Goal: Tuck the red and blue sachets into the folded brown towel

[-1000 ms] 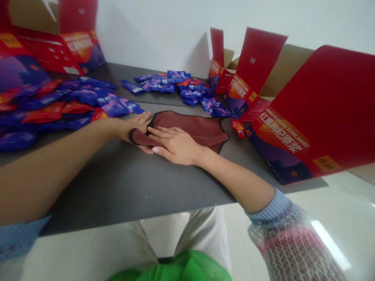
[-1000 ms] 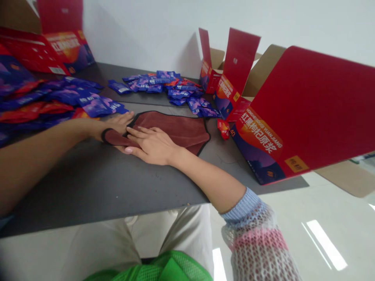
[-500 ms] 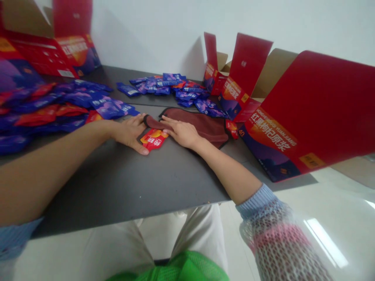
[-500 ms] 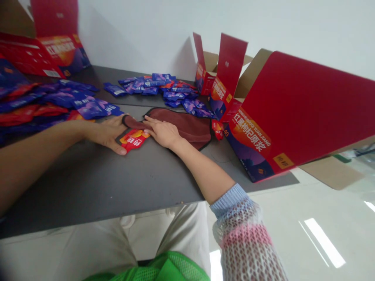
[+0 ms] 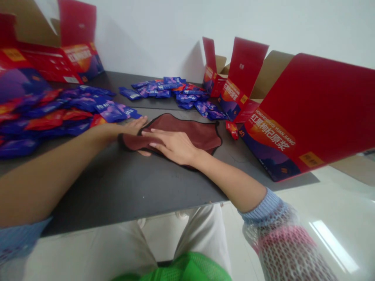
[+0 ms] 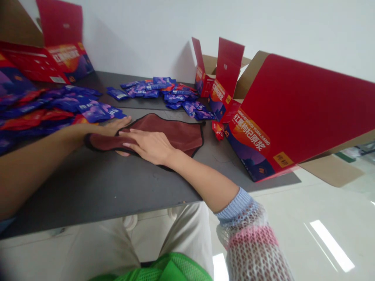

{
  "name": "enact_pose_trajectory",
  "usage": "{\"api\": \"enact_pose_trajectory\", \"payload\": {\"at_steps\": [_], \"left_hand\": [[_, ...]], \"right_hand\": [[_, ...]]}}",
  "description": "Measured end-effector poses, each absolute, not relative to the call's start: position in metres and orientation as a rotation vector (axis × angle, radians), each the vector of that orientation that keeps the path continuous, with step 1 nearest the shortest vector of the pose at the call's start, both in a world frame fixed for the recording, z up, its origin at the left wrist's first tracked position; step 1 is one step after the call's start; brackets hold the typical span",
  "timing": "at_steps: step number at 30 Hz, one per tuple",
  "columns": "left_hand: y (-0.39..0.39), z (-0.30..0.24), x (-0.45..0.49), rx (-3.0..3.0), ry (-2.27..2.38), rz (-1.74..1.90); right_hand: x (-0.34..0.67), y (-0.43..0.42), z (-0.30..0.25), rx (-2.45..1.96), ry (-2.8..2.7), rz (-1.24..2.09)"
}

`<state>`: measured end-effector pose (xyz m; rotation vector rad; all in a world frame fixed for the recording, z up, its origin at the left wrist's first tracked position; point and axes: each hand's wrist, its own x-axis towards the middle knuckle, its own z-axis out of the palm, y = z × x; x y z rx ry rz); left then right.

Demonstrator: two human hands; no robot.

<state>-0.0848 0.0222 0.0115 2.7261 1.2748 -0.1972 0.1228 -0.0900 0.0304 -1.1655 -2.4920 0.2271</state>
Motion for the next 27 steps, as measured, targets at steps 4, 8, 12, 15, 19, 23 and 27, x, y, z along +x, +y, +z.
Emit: {"api": "enact_pose_trajectory", "payload": {"at_steps": [4,8,12,15,19,23,27], "left_hand": [[0.027,0.004,-0.088,2.624,1.282,-0.383],[0.031,0.003,-0.089,2.706,1.239,-0.487],[0.028,0.015,-0.086,2.625,1.220,-0.565],[0.020,0.022,-0.082,2.598,1.218,-0.493],[0.012,0.021,-0.083,2.649,1.180,-0.189],[0.012,0.015,-0.085,2.606,1.143,0.047],[0.013,0.009,-0.082,2.521,0.839,0.371]], "right_hand": [[0.119,-0.085,0.019,-0.985,-2.642,0.297],[0.126,-0.067,0.011,-1.014,-2.649,0.239],[0.138,-0.051,0.010,-1.189,-2.584,0.246],[0.149,-0.041,0.007,-1.340,-2.514,0.230],[0.159,-0.033,0.002,-1.506,-2.388,0.183],[0.162,-0.035,0.003,-1.563,-2.314,0.195],[0.162,-0.040,0.013,-1.761,-2.070,0.273]]}}
